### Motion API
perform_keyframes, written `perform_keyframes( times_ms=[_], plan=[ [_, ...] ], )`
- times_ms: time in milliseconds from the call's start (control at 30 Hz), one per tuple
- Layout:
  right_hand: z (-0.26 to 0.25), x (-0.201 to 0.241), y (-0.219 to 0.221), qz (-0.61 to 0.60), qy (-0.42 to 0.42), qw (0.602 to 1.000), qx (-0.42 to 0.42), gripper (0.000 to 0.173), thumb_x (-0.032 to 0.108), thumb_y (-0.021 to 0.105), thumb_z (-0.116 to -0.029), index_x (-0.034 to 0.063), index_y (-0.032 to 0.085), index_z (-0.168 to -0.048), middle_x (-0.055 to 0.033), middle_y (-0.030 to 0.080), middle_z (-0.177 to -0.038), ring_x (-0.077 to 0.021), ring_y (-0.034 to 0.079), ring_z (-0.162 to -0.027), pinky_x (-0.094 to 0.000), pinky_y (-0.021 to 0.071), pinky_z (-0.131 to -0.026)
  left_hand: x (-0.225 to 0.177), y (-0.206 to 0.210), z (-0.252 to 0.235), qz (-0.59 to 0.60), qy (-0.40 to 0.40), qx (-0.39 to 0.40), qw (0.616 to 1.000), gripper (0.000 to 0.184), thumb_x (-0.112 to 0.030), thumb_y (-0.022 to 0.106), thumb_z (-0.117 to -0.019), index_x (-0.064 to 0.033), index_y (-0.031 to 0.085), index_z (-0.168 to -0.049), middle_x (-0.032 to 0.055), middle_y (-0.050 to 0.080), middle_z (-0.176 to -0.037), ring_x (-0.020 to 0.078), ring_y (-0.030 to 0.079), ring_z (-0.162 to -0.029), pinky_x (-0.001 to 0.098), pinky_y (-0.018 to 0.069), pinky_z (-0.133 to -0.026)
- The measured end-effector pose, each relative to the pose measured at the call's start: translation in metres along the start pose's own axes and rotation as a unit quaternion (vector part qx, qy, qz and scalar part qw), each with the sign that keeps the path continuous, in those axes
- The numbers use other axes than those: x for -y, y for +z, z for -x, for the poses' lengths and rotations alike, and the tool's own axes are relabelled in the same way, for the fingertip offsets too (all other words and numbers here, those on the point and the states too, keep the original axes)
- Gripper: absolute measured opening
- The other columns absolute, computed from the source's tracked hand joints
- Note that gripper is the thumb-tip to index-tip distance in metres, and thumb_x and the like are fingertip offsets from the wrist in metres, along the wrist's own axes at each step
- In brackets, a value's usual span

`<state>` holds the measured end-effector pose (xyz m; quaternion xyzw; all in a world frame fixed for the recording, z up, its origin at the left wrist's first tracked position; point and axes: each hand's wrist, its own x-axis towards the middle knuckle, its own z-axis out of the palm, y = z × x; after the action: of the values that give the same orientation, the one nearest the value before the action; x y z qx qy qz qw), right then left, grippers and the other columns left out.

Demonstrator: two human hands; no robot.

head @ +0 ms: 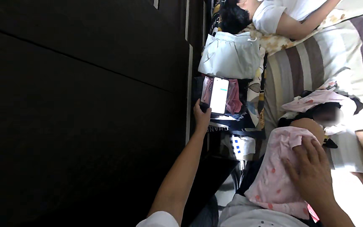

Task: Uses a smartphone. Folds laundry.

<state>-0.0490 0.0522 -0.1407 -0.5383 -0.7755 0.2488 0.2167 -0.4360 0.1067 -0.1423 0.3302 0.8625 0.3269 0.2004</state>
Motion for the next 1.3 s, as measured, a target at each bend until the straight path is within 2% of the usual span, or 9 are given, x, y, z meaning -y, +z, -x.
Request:
perform_keyframes(
  times_ms=[167, 333, 633, 767, 900, 1167, 1300],
  plan=[
    [0.001, 0.000, 0.003, -0.001, -0.004, 1.000, -0.015, 0.066, 0.056, 0.041, -0.0997, -0.0006, 0.067, -0.122, -0.0303, 0.050, -0.147, -0.0576, 0.041, -0.138, -0.0700, 0.0362, -0.106, -0.003, 0.009, 0.006, -0.086, 0.030, -0.019, 0.996, 0.090, -0.015, 0.081, -0.0856, -0.0003, 0.029, -0.158, 0.0283, 0.033, -0.159, 0.0435, 0.037, -0.144, 0.0561, 0.0348, -0.116],
    [0.002, -0.002, 0.005, 0.005, -0.011, 1.000, -0.020, 0.066, 0.058, 0.039, -0.1013, 0.0016, 0.066, -0.124, -0.0297, 0.050, -0.148, -0.0564, 0.041, -0.139, -0.0688, 0.0359, -0.107, 0.000, 0.021, 0.009, -0.115, 0.053, -0.054, 0.990, 0.101, -0.021, 0.085, -0.0808, 0.0014, 0.024, -0.159, 0.0295, 0.028, -0.161, 0.0455, 0.032, -0.147, 0.0570, 0.0313, -0.118],
    [0.002, -0.001, 0.004, 0.007, -0.015, 0.999, -0.029, 0.067, 0.059, 0.038, -0.1019, 0.0021, 0.067, -0.124, -0.0295, 0.051, -0.147, -0.0556, 0.041, -0.139, -0.0678, 0.0359, -0.107, -0.001, 0.025, 0.008, -0.119, 0.038, -0.059, 0.990, 0.099, -0.018, 0.083, -0.0821, -0.0005, 0.024, -0.160, 0.0291, 0.025, -0.162, 0.0447, 0.029, -0.149, 0.0566, 0.0300, -0.119],
    [0.002, 0.000, 0.004, 0.005, -0.014, 1.000, -0.025, 0.066, 0.057, 0.039, -0.1014, 0.0011, 0.066, -0.123, -0.0299, 0.051, -0.147, -0.0566, 0.041, -0.139, -0.0682, 0.0362, -0.107, -0.002, 0.021, 0.009, -0.098, 0.036, -0.034, 0.994, 0.102, -0.008, 0.081, -0.0798, -0.0003, 0.019, -0.161, 0.0293, 0.020, -0.164, 0.0448, 0.025, -0.151, 0.0568, 0.0289, -0.120],
    [0.002, 0.000, 0.004, 0.008, -0.015, 1.000, -0.023, 0.066, 0.057, 0.040, -0.1012, 0.0013, 0.066, -0.124, -0.0301, 0.051, -0.147, -0.0565, 0.041, -0.139, -0.0685, 0.0363, -0.107, -0.002, 0.019, 0.011, -0.091, 0.049, -0.027, 0.994, 0.103, -0.005, 0.080, -0.0779, 0.0009, 0.019, -0.161, 0.0296, 0.019, -0.164, 0.0445, 0.024, -0.151, 0.0561, 0.0297, -0.120],
    [0.003, -0.002, 0.005, 0.007, -0.021, 0.999, -0.030, 0.067, 0.058, 0.038, -0.1021, 0.0022, 0.066, -0.125, -0.0298, 0.051, -0.147, -0.0558, 0.041, -0.139, -0.0678, 0.0359, -0.107, 0.001, 0.025, 0.010, -0.103, 0.045, -0.046, 0.993, 0.101, -0.021, 0.082, -0.0841, 0.0005, 0.020, -0.161, 0.0291, 0.020, -0.165, 0.0445, 0.026, -0.151, 0.0563, 0.0296, -0.120],
    [0.002, -0.002, 0.005, 0.008, -0.023, 0.999, -0.033, 0.066, 0.058, 0.038, -0.1021, 0.0026, 0.066, -0.124, -0.0293, 0.052, -0.147, -0.0554, 0.041, -0.139, -0.0666, 0.0360, -0.108, -0.001, 0.029, 0.010, -0.105, 0.039, -0.059, 0.992, 0.103, -0.020, 0.083, -0.0831, -0.0001, 0.019, -0.161, 0.0285, 0.019, -0.165, 0.0441, 0.025, -0.151, 0.0560, 0.0281, -0.120]
  ],
)
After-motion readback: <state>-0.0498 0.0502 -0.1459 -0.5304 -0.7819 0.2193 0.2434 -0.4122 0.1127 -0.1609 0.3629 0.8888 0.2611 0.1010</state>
